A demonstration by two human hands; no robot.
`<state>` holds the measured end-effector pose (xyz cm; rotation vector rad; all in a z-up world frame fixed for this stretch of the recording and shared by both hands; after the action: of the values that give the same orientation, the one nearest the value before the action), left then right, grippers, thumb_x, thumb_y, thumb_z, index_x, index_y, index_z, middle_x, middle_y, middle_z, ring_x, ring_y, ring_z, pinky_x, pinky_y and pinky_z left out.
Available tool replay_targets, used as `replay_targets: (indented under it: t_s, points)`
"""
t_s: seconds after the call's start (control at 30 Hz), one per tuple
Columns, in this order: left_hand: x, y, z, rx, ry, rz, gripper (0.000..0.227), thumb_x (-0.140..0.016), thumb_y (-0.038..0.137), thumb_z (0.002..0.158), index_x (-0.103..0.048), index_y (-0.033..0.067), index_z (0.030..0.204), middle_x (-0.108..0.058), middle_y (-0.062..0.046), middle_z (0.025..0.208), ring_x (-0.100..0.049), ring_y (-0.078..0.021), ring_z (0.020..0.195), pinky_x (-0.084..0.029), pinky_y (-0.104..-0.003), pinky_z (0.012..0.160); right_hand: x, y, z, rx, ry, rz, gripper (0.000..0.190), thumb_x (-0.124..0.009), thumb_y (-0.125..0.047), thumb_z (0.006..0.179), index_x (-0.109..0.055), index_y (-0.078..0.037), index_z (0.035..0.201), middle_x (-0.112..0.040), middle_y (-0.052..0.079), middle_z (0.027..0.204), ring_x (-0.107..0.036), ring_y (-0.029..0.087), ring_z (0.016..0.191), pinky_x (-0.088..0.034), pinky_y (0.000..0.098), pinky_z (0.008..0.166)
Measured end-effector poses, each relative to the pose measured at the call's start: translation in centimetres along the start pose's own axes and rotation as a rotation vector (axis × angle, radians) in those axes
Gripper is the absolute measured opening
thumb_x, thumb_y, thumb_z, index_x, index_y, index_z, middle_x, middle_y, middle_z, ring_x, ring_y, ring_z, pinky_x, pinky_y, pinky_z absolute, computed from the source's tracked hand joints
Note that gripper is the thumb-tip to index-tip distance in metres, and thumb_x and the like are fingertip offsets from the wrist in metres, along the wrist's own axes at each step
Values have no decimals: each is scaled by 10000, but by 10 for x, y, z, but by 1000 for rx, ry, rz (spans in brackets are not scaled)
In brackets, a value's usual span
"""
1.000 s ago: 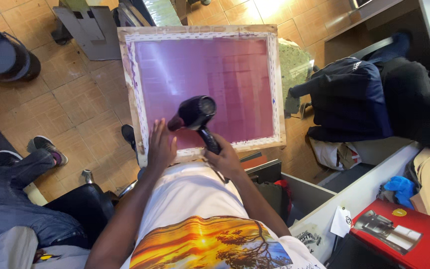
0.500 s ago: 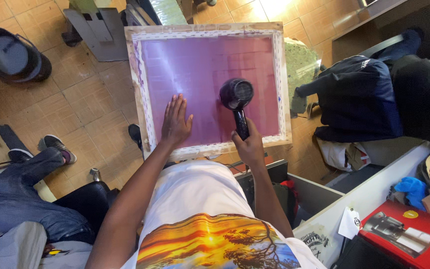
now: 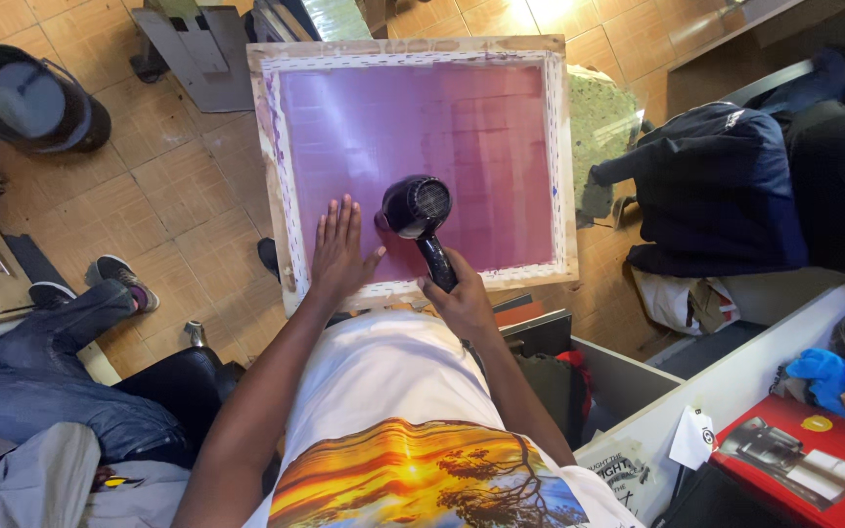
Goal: The person uses a hair dryer to dry a pink painted surface on a framed board. They move the hair dryer back and forth across the surface while holding the frame with their other hand. The task continues for the duration of the clip.
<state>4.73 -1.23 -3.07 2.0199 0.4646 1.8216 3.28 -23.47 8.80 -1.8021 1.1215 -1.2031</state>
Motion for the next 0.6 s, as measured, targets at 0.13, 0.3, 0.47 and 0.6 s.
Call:
replay_targets:
  t_s: [0.13, 0.3, 0.47, 0.6]
  points:
    - [8, 2, -1, 3, -32, -8, 992, -603, 610, 968, -186, 57, 1679, -113, -164, 1765, -69, -394, 1620, -26, -535, 1319, 4, -4, -17, -5, -16, 33, 432, -867, -128, 818, -730, -125, 1227, -674, 77, 753, -618, 165, 665, -482, 288, 542]
    - [12, -1, -15, 31, -103, -40, 957, -529, 626, 1003, -180, 46, 1679, -97, -181, 1767, -51, -400, 1624, -17, -541, 1321, 18, 33, -32, -19, -17, 151, 462, -827, -33, 837, -693, -76, 1276, -649, 102, 715, -603, 167, 580, -478, 276, 481]
    - [12, -20, -47, -15, 155, -112, 850, -382, 639, 1060, -293, 20, 1636, -243, -241, 1703, -193, -451, 1579, -207, -614, 1266, 70, 49, -53, -111, 179, -12, 454, -763, -122, 908, -649, -64, 1344, -683, 159, 763, -638, 223, 593, -474, 362, 498]
    - [14, -29, -60, -64, 194, -127, 774, -337, 573, 1083, -329, 12, 1616, -303, -247, 1670, -244, -446, 1566, -236, -602, 1250, 82, 23, -77, -141, 327, -233, 548, -745, -203, 934, -598, -100, 1452, -713, 215, 837, -682, 319, 671, -473, 487, 573]
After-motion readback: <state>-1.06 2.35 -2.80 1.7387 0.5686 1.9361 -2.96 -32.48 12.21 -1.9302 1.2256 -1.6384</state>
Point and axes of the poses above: each hand's wrist, its own z-axis towards the middle knuckle, its own x-axis out of the back of the hand, y = z × x, the point moved 8 cm from there along z, towards the middle knuckle
